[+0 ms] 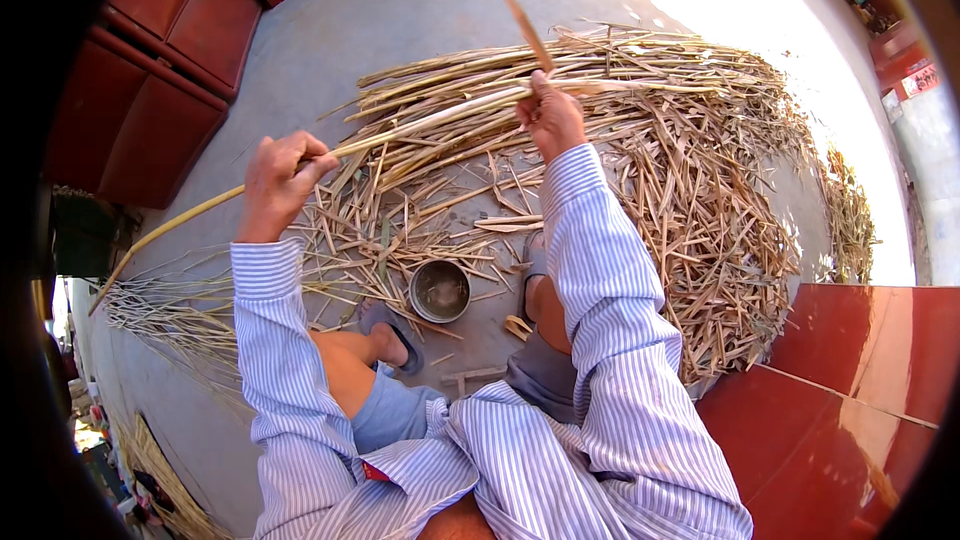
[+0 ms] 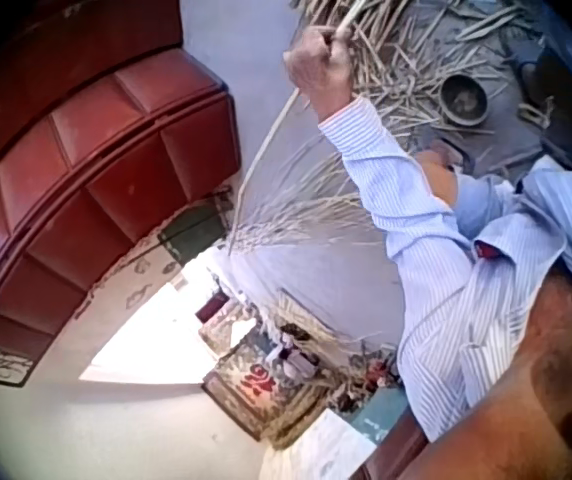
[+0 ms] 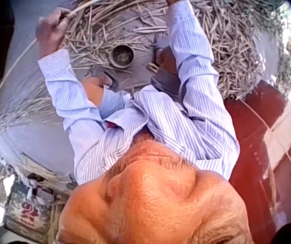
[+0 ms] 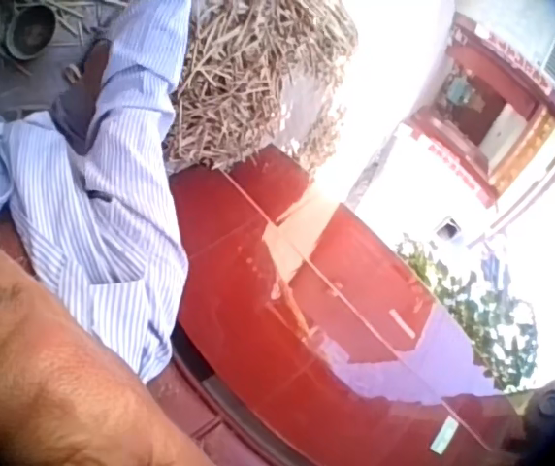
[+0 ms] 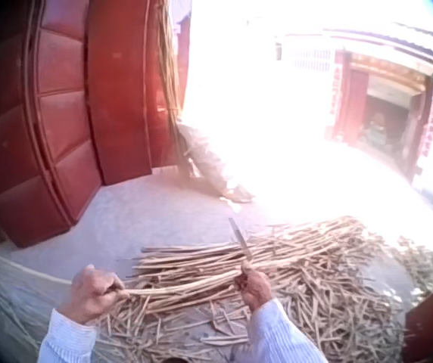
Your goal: The person sits on the floor and repeatedly strips outer layers from dried plant stems by hand. The separated fibers are placed to the left, while the remaining cores are set aside in a pile.
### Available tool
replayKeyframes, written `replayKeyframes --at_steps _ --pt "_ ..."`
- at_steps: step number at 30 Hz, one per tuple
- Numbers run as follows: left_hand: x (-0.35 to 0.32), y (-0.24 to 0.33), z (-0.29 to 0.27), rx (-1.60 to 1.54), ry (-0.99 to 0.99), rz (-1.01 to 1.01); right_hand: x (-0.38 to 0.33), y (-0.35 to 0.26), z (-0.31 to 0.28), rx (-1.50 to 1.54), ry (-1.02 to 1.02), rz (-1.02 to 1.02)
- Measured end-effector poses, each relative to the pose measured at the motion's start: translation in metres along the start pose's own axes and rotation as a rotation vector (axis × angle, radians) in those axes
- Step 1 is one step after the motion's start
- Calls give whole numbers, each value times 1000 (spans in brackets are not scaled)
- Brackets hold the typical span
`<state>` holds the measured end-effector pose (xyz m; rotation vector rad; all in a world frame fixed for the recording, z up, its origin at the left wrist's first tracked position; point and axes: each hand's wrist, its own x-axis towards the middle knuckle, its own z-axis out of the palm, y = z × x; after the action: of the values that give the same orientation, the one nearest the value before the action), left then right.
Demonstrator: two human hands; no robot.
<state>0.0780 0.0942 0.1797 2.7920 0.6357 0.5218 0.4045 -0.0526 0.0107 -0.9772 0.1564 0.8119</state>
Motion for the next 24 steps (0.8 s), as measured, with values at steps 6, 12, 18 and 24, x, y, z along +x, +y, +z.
replayKeyframes --at_steps 6,12,18,24 --pt "-22 -22 3 4 -89 -100 -8 3 10 8 -48 47" --pt "-4 4 31 -22 4 -93 -27 16 38 31 -194 55" --pt "-9 -10 22 -134 -13 -165 -9 -19 -2 309 -8 3" --pt "-4 -6 34 -63 -17 -116 -59 34 49 -115 -476 411"
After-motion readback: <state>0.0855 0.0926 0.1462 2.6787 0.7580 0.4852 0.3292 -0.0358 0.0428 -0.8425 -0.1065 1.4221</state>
